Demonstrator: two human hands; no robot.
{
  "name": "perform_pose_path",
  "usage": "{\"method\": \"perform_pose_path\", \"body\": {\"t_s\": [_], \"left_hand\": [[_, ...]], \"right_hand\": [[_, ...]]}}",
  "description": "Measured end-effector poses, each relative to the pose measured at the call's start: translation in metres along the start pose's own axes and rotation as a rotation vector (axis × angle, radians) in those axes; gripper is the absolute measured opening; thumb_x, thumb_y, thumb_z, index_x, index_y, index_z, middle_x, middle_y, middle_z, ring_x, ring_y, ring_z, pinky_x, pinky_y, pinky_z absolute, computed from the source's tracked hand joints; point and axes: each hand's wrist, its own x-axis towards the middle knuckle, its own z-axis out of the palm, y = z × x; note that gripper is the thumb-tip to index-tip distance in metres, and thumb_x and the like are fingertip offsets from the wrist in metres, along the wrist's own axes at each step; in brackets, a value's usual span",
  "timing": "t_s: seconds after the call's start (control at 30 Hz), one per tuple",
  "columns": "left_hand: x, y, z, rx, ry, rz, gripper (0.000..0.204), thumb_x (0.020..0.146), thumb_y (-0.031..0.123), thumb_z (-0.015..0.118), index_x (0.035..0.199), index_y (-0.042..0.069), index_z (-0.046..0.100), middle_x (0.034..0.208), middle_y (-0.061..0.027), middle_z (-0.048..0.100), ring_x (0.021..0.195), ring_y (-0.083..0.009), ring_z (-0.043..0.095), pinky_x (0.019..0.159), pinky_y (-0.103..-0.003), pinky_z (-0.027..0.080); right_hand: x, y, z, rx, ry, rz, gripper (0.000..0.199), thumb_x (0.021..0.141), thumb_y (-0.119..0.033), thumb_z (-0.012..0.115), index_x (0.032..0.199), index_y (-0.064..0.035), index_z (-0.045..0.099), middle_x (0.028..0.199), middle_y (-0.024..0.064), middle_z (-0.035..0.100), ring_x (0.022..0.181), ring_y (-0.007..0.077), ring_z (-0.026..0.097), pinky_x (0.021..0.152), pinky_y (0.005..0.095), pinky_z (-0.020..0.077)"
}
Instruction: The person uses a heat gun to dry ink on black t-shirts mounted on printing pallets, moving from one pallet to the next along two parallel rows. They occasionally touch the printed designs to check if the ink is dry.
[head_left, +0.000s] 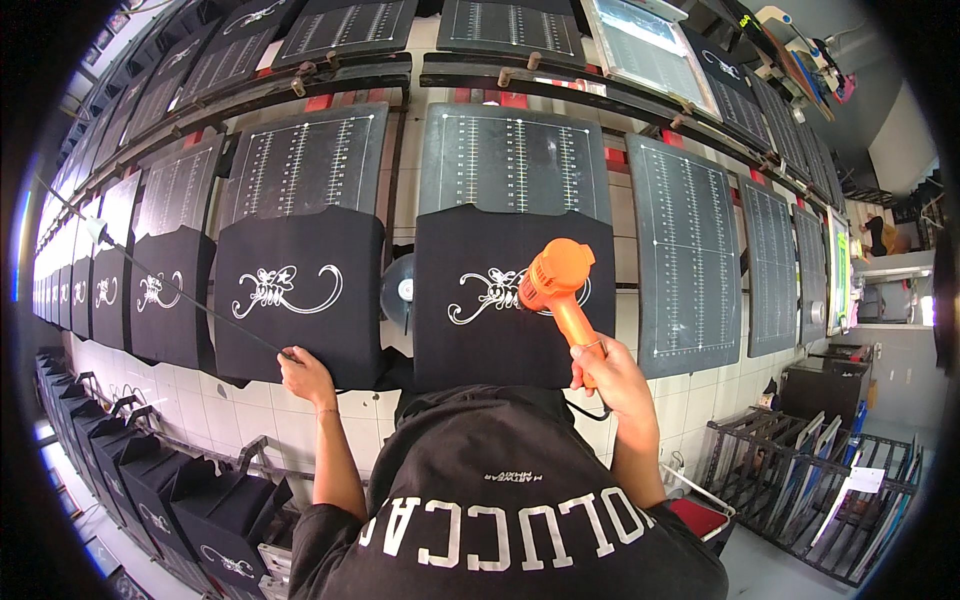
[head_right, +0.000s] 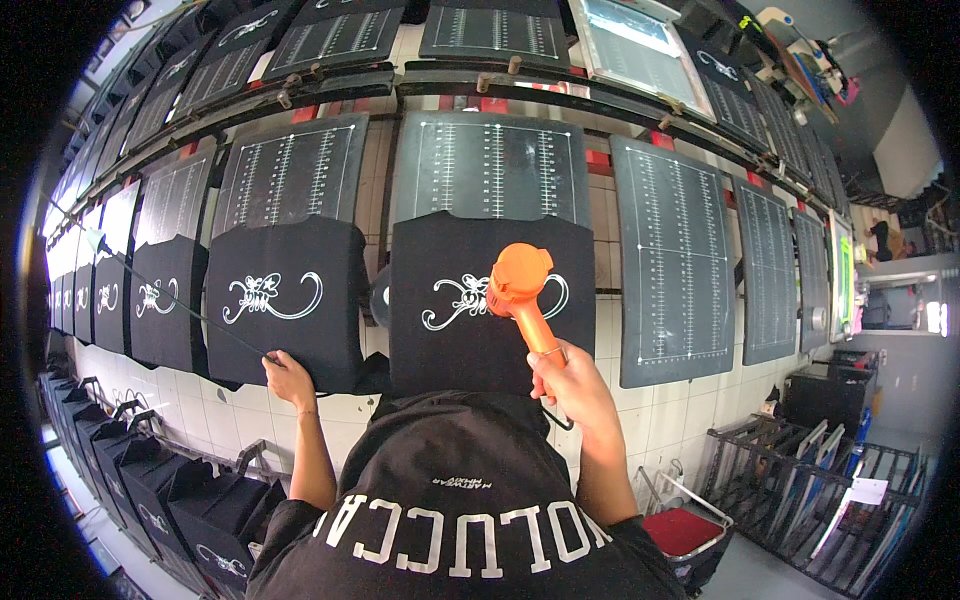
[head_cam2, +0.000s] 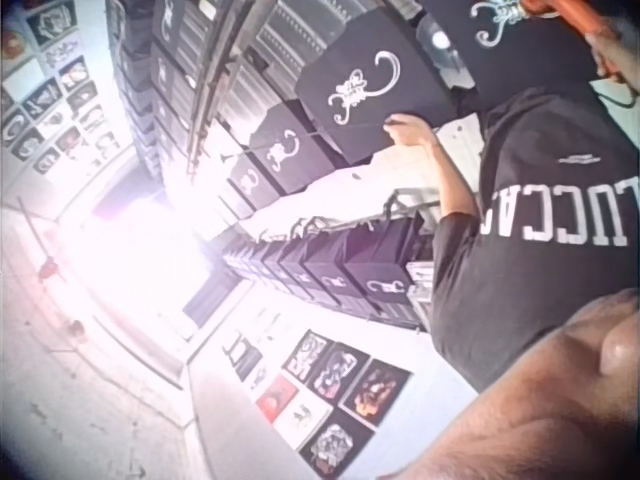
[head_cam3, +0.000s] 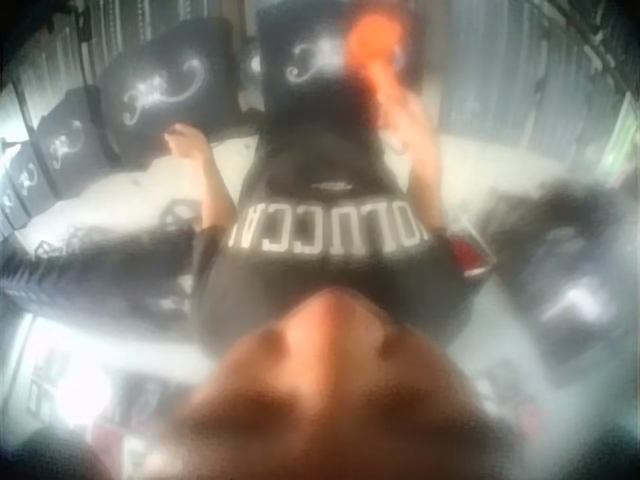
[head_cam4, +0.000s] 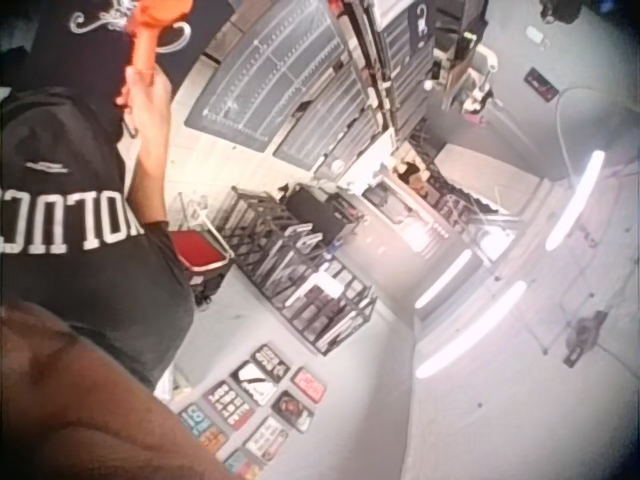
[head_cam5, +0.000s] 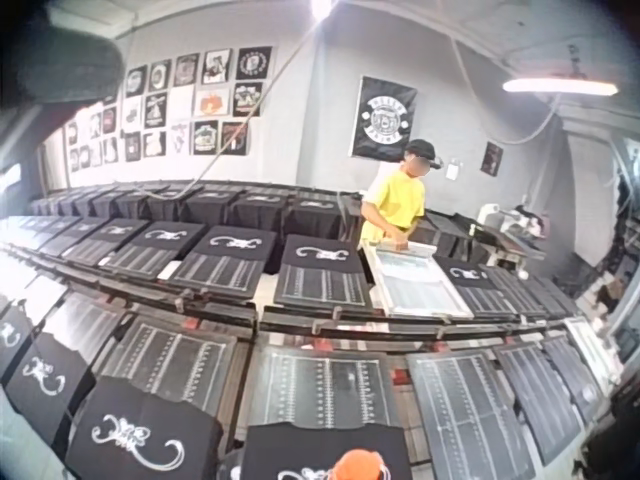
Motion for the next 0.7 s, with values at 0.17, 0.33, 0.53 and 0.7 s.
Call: {"method": "perform_pose_path", "body": {"t_s": [0.17,0.33,0.53,0.7], "left_hand": [[0.001,0.002,0.001,-0.007,-0.01,-0.017,0.021,0.091,0.022,0.053,0.094,0.001,0.059,0.083,-0.0158,0.065,0.077,-0.0365,0.062,0.071,-0.048,0.045],[0.002,0.002,-0.001,0.025,-0.033,-0.039,0.021,0.092,0.022,0.053,0.093,0.002,0.059,0.084,-0.0153,0.065,0.079,-0.0353,0.062,0.072,-0.046,0.045],[0.001,0.001,0.001,0.013,-0.019,-0.049,0.021,0.091,0.023,0.055,0.093,0.002,0.059,0.084,-0.0144,0.066,0.08,-0.034,0.063,0.073,-0.045,0.045],[0.003,-0.001,0.003,0.055,-0.022,-0.045,0.021,0.091,0.023,0.055,0.093,0.003,0.059,0.082,-0.0136,0.066,0.079,-0.0335,0.063,0.073,-0.046,0.045]], "right_hand": [[0.004,-0.001,0.004,-0.034,0.016,0.003,0.024,0.092,-0.028,0.063,0.097,-0.0049,0.058,0.068,-0.0004,0.058,0.057,0.0092,0.059,0.047,0.0214,0.043],[0.004,-0.014,0.001,-0.053,-0.028,0.053,0.025,0.092,-0.027,0.063,0.098,-0.0039,0.058,0.069,-0.0005,0.057,0.057,0.0085,0.058,0.047,0.0214,0.0433],[0.0,-0.017,0.002,-0.059,-0.038,0.066,0.026,0.093,-0.027,0.062,0.101,-0.003,0.058,0.069,-0.0007,0.056,0.057,0.0084,0.058,0.047,0.0216,0.0434],[0.011,-0.006,0.009,-0.064,-0.029,-0.001,0.026,0.094,-0.028,0.061,0.1,-0.003,0.056,0.069,0.0015,0.059,0.058,0.0102,0.059,0.047,0.0234,0.0435]]}}
